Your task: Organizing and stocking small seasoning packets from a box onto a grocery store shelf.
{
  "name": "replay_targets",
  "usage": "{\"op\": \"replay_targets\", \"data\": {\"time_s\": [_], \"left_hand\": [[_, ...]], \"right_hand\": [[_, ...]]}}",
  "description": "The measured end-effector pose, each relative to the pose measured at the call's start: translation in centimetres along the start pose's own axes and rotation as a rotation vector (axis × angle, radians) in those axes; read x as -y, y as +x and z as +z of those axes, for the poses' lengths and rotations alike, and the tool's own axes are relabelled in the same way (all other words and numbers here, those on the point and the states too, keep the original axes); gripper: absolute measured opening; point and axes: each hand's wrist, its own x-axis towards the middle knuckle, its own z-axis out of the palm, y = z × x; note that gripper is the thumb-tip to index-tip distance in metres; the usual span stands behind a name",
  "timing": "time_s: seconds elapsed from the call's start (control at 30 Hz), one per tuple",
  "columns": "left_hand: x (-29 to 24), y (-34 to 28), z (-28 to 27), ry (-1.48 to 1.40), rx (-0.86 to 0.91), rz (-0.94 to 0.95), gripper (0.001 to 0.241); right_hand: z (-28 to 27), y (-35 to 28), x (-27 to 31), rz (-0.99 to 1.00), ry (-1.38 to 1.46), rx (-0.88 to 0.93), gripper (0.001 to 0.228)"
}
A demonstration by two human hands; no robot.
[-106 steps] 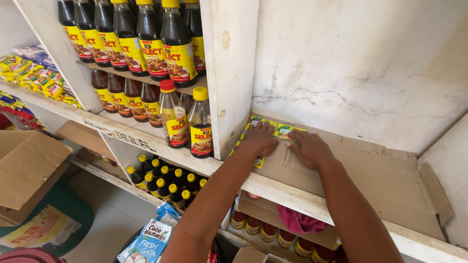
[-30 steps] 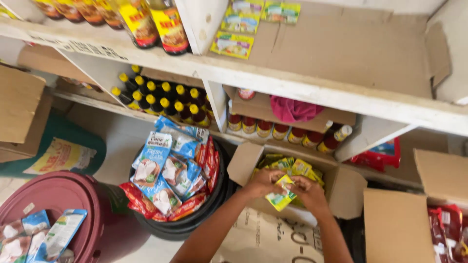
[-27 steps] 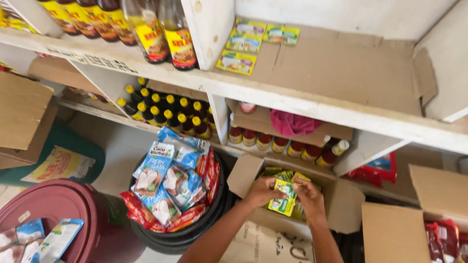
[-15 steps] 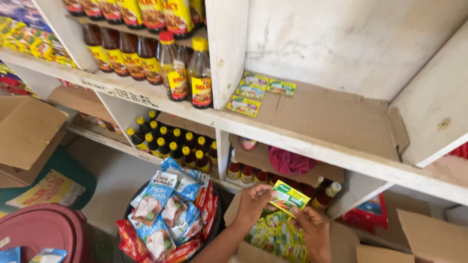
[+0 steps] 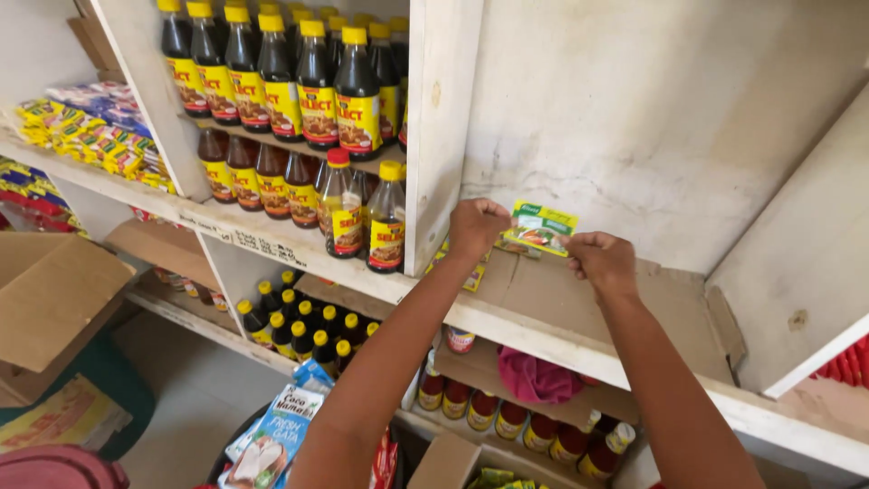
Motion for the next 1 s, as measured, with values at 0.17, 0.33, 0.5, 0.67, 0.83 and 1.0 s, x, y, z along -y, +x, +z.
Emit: {"op": "replay_targets", "data": {"time_s": [0.17,0.33,0.5,0.67,0.83,1.0], "left_hand": [[4.3,3.8,1.2,0.384,0.005,-0.267,0.022],[4.4,3.2,1.5,0.622,0.002,-0.486,0.03],[7.4,3.2,2.5,0.763,0.077,-0.432,0.03],[5.9,2.5,2.4,0.792,0.096,-0.407,0.027],[6.8,2.5,2.8,0.799,0.103,-0.36,0.025],[7.2,2.3,3.3,0.817,0.084,-0.266,0.019]], "right_hand": [[2.4,5.8,-4.4,0.159,-0.216,0.038,0.021],[3.6,9.5,-9.3,0.328,-0.306,0.131,0.019],[4.1,9.4,-9.6,0.381,-0.544,0.171,0.028],[4.1,7.3,-7.6,0.347,-0.515,0.138,0.025],[3.9,6.7,-7.4,0.324,-0.474,0.128,0.025],[4.0,6.3,-6.5,0.348,-0.568,0.132,0.029]]}}
